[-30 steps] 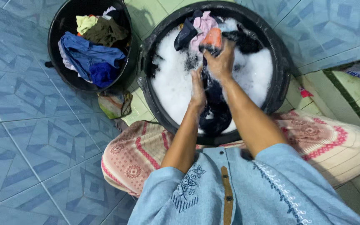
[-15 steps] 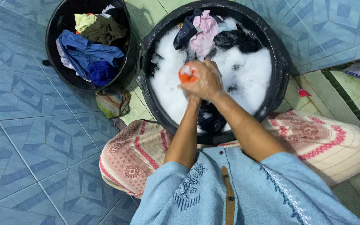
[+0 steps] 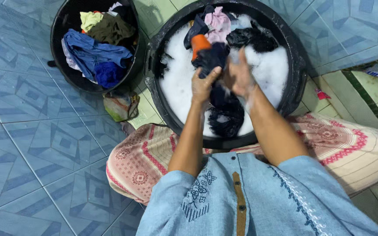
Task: The person washes clothes in a basin with soapy water by hand, scrubbing individual garments and wringing them out.
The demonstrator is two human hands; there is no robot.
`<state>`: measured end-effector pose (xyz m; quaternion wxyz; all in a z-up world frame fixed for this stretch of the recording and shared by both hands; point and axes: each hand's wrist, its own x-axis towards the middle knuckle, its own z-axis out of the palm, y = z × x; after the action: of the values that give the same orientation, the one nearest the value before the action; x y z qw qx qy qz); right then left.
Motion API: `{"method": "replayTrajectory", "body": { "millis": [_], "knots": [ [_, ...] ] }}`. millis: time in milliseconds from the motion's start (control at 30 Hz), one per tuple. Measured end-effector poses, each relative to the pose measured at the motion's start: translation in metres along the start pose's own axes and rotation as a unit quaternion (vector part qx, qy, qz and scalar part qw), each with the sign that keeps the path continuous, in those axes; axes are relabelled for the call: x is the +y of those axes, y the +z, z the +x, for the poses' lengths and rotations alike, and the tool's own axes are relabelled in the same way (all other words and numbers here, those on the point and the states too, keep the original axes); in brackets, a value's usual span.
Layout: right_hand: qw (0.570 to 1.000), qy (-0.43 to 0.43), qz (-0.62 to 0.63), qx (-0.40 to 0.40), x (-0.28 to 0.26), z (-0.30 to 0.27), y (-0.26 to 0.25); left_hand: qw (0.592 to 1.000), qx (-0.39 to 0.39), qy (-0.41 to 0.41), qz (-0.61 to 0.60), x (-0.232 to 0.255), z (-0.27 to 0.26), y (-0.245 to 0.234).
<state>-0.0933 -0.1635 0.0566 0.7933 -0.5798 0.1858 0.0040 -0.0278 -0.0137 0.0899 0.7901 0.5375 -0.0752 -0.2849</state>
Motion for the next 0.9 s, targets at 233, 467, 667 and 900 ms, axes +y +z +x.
{"method": "replayTrajectory", "body": {
  "millis": [233,467,667,900],
  "knots": [
    [0.946,0.136,0.028,-0.294,0.060,-0.046,0.013,0.973,0.126,0.017,-0.190,0.072,0.020,-0.023],
    [0.997,-0.002,-0.076,0.027,-0.041,-0.055,-0.035,0.973,0.121,0.123,-0.151,0.085,0.005,-0.063],
    [0.890,-0.232,-0.258,0.296,-0.063,-0.049,0.005,0.939,0.099,-0.223,0.242,-0.006,-0.038,-0.046],
    [0.729,-0.016,-0.664,0.164,0.053,-0.031,0.014,0.622,-0.039,0.056,0.780,-0.026,-0.035,-0.050]
  ]
}}
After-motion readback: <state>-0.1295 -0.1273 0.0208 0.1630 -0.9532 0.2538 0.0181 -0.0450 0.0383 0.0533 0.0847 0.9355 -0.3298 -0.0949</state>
